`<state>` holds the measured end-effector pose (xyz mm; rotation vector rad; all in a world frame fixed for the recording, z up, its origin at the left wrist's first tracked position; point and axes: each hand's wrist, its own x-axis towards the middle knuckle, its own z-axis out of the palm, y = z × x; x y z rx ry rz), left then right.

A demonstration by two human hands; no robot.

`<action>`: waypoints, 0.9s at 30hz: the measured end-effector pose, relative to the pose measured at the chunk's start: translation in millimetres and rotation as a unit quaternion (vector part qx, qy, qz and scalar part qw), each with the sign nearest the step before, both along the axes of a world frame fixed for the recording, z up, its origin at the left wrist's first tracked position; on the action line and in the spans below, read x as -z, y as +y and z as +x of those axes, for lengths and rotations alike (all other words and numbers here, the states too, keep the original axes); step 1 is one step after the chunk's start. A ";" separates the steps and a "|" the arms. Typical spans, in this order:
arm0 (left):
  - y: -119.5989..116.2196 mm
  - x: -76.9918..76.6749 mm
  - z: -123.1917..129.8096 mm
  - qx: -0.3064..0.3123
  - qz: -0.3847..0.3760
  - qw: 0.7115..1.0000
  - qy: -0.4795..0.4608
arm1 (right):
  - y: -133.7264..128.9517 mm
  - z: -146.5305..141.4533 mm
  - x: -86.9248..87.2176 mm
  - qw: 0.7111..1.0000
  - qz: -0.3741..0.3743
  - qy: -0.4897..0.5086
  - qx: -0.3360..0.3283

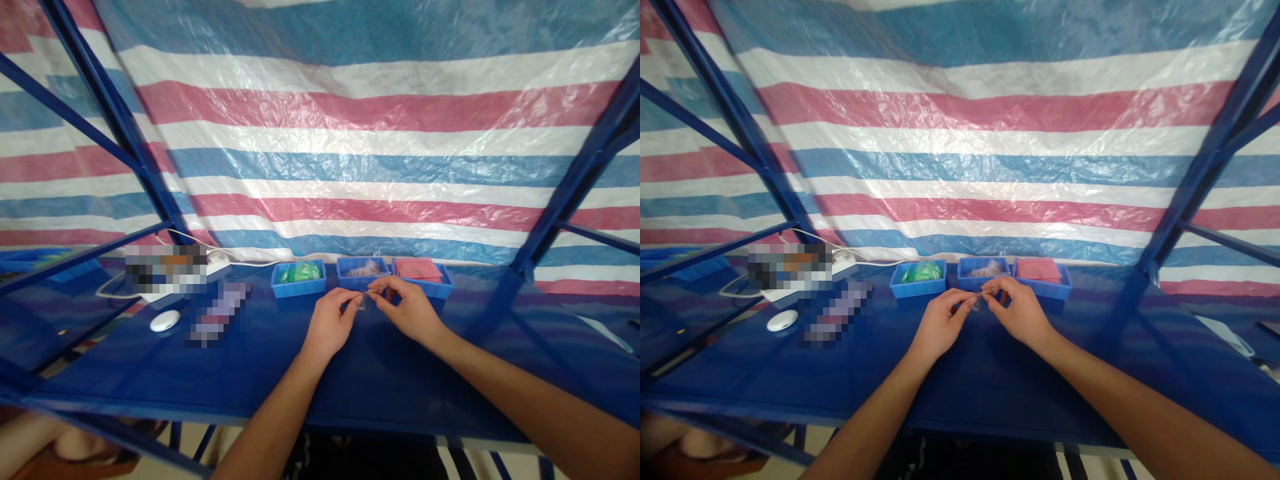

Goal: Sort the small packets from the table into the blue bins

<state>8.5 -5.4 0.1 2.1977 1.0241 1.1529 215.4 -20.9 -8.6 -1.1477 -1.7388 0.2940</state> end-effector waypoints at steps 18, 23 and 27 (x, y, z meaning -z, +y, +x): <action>-1.2 2.5 4.4 0.029 -0.099 0.989 -0.107 | 1.1 -6.1 2.7 0.962 -0.132 0.187 -0.147; 1.2 10.5 8.6 0.055 -0.121 0.980 -0.149 | 0.6 -7.5 1.3 0.963 -0.125 0.199 -0.136; 3.9 16.9 11.7 0.048 -0.135 0.971 -0.190 | 2.0 -5.9 1.2 0.962 -0.117 0.210 -0.127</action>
